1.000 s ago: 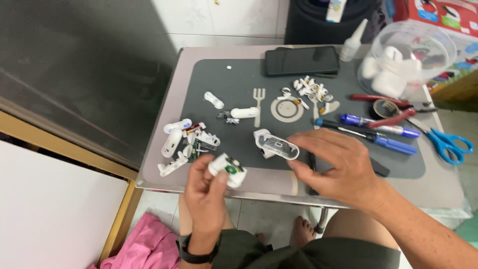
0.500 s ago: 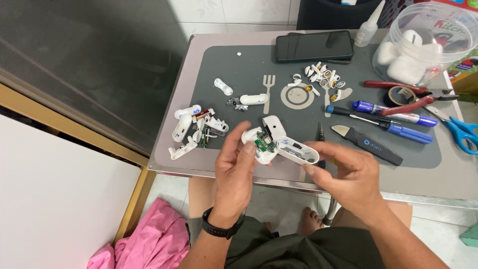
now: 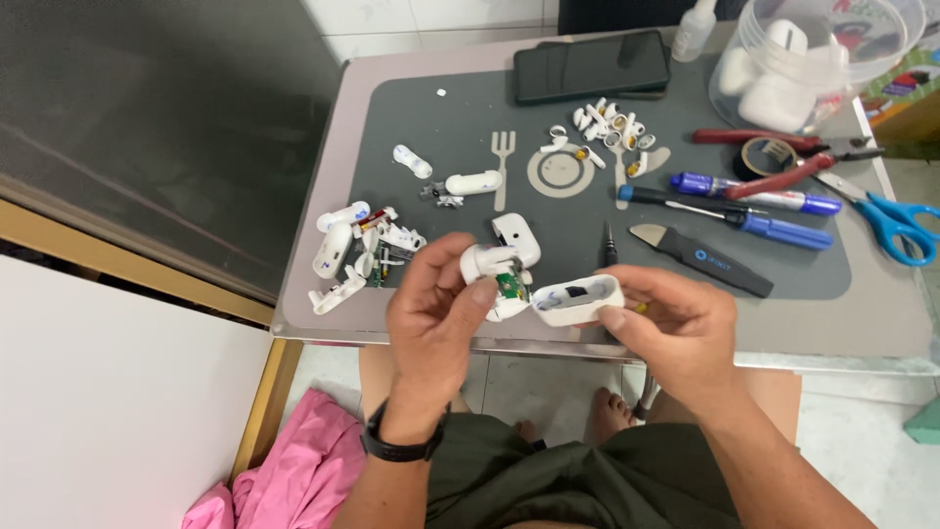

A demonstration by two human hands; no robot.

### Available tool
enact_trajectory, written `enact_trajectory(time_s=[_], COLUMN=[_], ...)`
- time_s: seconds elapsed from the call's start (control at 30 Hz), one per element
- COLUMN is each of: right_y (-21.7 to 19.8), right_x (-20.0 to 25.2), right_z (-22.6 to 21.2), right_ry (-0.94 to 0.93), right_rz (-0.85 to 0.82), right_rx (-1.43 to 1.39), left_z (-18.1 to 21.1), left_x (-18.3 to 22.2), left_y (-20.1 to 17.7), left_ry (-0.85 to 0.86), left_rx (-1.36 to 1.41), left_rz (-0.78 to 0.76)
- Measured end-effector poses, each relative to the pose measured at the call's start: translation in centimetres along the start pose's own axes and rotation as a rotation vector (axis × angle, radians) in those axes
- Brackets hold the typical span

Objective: Repairing wireless earbuds by fitting internal components into the plastic housing.

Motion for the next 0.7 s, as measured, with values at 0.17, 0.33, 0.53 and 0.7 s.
enact_trajectory(time_s=[0.17, 0.33, 0.53, 0.7], right_y=[0.6, 0.2, 0.2, -0.4], right_x=[0.6, 0.9, 1.1, 1.4], right_z=[-1.6, -0.8, -2.7, -2.2], right_ry=[-0.034, -0.039, -0.103, -0.112], right_rz=[-0.038, -0.009, -0.043, -0.039], right_rx=[0.023, 0.037, 0.103, 0.003], left_z=[2.4, 2.9, 3.0, 3.7], left_x=[-0.4, -0.3, -0.1, 0.2], left_y=[2.8, 3.9, 4.5, 5.5], left_ry=[0.003, 0.032, 0.019, 0.015], left_rx=[-0.210, -0.377, -0.436, -0.499], left_rz=[-0.128, -0.189, -0.222, -0.270])
Point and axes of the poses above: each hand's wrist, its own x-axis away from the middle knuckle, its own y-axis out of the palm, z = x × y, the point moved 5 cm from there along -x, towards the middle knuckle, and after that the axes turned 15 degrees about x, right-handed, at the moved point
